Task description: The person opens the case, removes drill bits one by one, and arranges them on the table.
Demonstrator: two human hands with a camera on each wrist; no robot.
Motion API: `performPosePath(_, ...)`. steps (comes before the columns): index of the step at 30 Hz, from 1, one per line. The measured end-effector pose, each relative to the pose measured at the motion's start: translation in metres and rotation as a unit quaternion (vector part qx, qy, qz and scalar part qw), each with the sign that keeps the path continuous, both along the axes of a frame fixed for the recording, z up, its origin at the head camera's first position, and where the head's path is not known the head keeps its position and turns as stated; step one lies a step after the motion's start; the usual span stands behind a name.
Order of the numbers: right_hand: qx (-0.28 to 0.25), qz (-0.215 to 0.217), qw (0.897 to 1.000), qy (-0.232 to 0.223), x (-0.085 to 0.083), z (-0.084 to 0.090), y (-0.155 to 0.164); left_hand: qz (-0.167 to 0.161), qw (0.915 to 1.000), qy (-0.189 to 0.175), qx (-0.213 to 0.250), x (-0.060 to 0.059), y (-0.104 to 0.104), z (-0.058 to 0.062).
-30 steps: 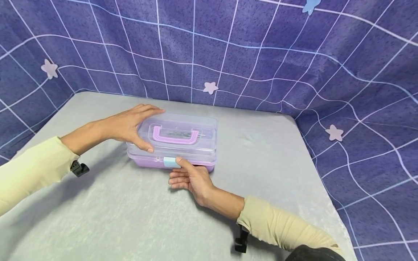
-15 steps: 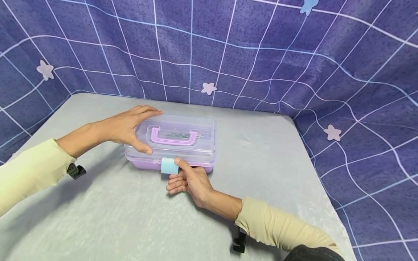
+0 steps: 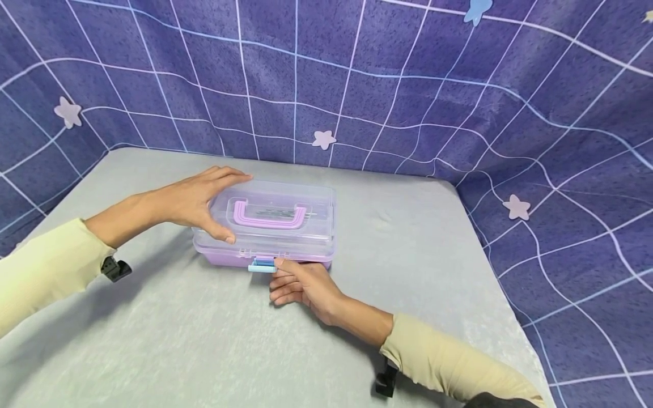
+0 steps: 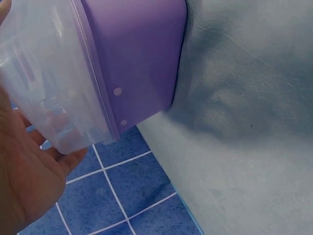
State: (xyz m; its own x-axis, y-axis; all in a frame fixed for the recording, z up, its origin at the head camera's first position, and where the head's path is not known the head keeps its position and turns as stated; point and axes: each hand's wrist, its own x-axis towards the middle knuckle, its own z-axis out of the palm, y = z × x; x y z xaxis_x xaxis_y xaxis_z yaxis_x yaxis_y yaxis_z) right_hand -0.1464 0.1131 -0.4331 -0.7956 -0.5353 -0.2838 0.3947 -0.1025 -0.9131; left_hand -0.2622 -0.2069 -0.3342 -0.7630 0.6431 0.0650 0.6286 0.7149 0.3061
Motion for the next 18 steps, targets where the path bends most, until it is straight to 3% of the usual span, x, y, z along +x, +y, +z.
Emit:
performPosePath(9, 0.043, 0.148, 0.988, 0.026, -0.016, 0.008, 0.050, 0.003, 0.9998, -0.013, 0.018, 0.001, -0.002, -0.004)
performPosePath(18, 0.059, 0.187, 0.979, 0.061, -0.040, 0.012, 0.092, 0.035, 0.9965, -0.039, 0.064, 0.005, -0.006, -0.007)
